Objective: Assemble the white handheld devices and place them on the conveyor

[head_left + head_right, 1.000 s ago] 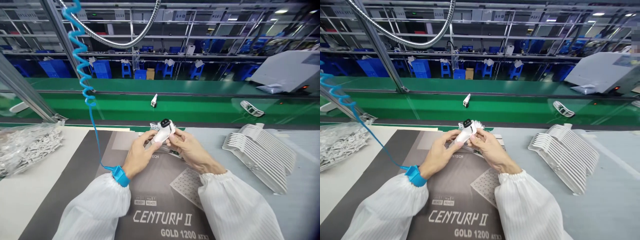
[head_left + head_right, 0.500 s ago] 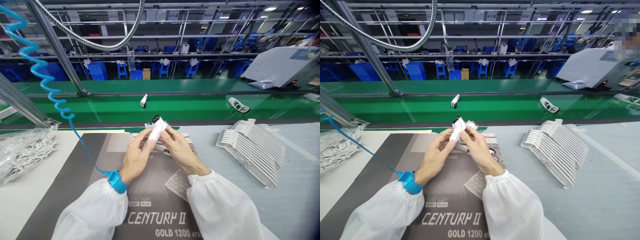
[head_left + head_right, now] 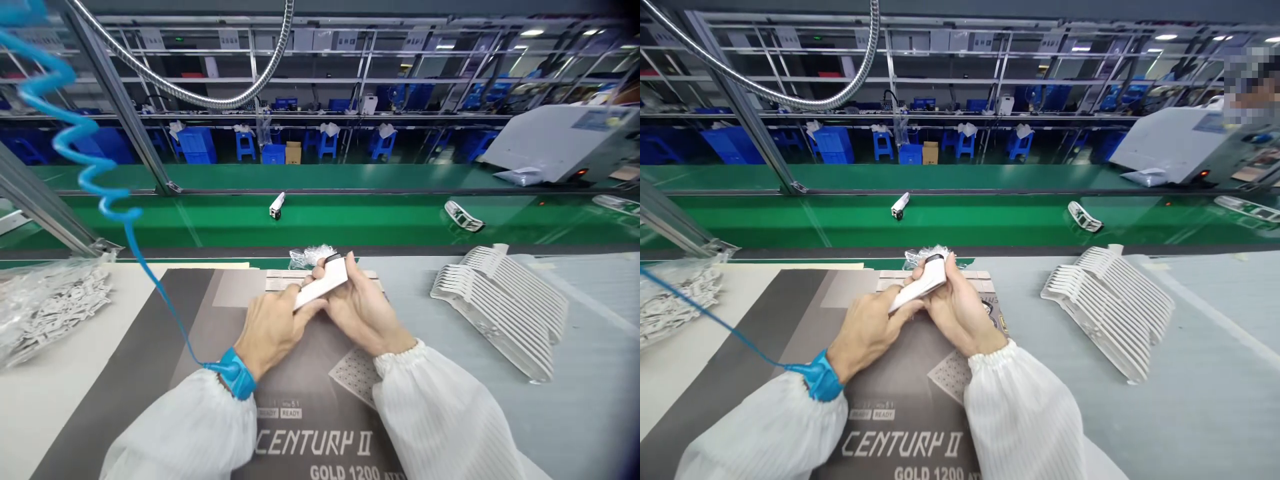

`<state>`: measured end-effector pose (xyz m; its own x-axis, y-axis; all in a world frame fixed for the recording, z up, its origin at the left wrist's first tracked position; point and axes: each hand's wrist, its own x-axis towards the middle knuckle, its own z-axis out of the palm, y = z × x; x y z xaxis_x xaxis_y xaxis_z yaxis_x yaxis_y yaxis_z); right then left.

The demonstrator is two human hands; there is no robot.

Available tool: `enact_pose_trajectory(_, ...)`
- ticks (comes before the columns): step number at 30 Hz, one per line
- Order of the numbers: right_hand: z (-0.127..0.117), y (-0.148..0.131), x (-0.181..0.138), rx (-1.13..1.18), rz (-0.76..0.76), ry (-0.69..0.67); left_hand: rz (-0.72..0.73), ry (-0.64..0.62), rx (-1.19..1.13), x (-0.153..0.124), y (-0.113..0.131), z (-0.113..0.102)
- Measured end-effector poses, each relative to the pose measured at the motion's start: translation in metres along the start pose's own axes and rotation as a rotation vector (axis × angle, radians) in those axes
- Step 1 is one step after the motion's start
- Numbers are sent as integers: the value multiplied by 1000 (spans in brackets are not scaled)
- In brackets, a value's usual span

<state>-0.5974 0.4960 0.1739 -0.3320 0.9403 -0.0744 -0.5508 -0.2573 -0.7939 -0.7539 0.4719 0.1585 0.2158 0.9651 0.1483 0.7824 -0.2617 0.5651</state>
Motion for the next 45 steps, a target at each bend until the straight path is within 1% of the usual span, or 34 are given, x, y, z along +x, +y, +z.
enact_pose_trajectory(2, 3, 6, 0, -8, -10, -86, 18, 150, -83, 1, -3, -3)
enact_pose_trajectory(4, 7, 16, 0, 4, -23, -90, 89, 260, -183, 0, 0, -3)
enact_pose_trajectory(6, 10, 26, -1, 21, -37, -41, 154, 309, -234, -1, 7, 1)
enact_pose_trajectory(9, 13, 36, -1, 43, -74, 21, 208, 352, -216, -1, 15, 6)
enact_pose_trajectory(11, 14, 37, -2, 46, -75, 33, 216, 349, -222, -2, 16, 5)
enact_pose_trajectory(12, 15, 37, -2, 39, -70, 39, 211, 325, -239, -2, 15, 4)
enact_pose_trajectory(14, 16, 33, -3, -5, -61, 37, 169, 234, -264, -3, 9, -3)
enact_pose_trajectory(16, 14, 28, -2, -101, -100, 32, 74, 106, -276, -2, -4, -14)
enact_pose_trajectory(18, 9, 23, 0, -303, -223, 87, -73, -18, -331, 4, -23, -29)
enact_pose_trajectory(20, 1, 19, 2, -629, -416, 204, -247, -67, -400, 17, -50, -51)
enact_pose_trajectory(21, -5, 18, 3, -822, -515, 256, -349, -29, -392, 27, -64, -63)
enact_pose_trajectory(22, -12, 18, 4, -1016, -599, 294, -436, 41, -332, 39, -79, -77)
enact_pose_trajectory(24, -26, 21, 5, -1360, -696, 326, -526, 161, -249, 65, -107, -103)
enact_pose_trajectory(26, -38, 27, 5, -1610, -695, 345, -618, 249, -156, 93, -130, -124)
enact_pose_trajectory(28, -45, 33, 6, -1723, -671, 348, -691, 310, -65, 118, -145, -137)
enact_pose_trajectory(30, -45, 37, 7, -1707, -696, 265, -721, 353, 5, 139, -150, -141)
enact_pose_trajectory(32, -36, 40, 7, -1622, -751, 98, -697, 374, 38, 159, -146, -135)
enact_pose_trajectory(34, -23, 42, 5, -1523, -780, -70, -629, 364, 27, 177, -136, -122)
enact_pose_trajectory(36, -11, 43, 2, -1439, -772, -148, -552, 335, -19, 193, -124, -104)
enact_pose_trajectory(39, 1, 43, -4, -1351, -740, -146, -471, 291, -115, 207, -108, -78)
enact_pose_trajectory(41, 3, 40, -7, -1290, -736, -93, -446, 266, -177, 209, -100, -66)
enact_pose_trajectory(43, 2, 36, -6, -1198, -721, 9, -430, 242, -239, 208, -94, -63)
enact_pose_trajectory(45, -2, 30, -3, -1069, -640, 127, -403, 211, -314, 202, -88, -68)
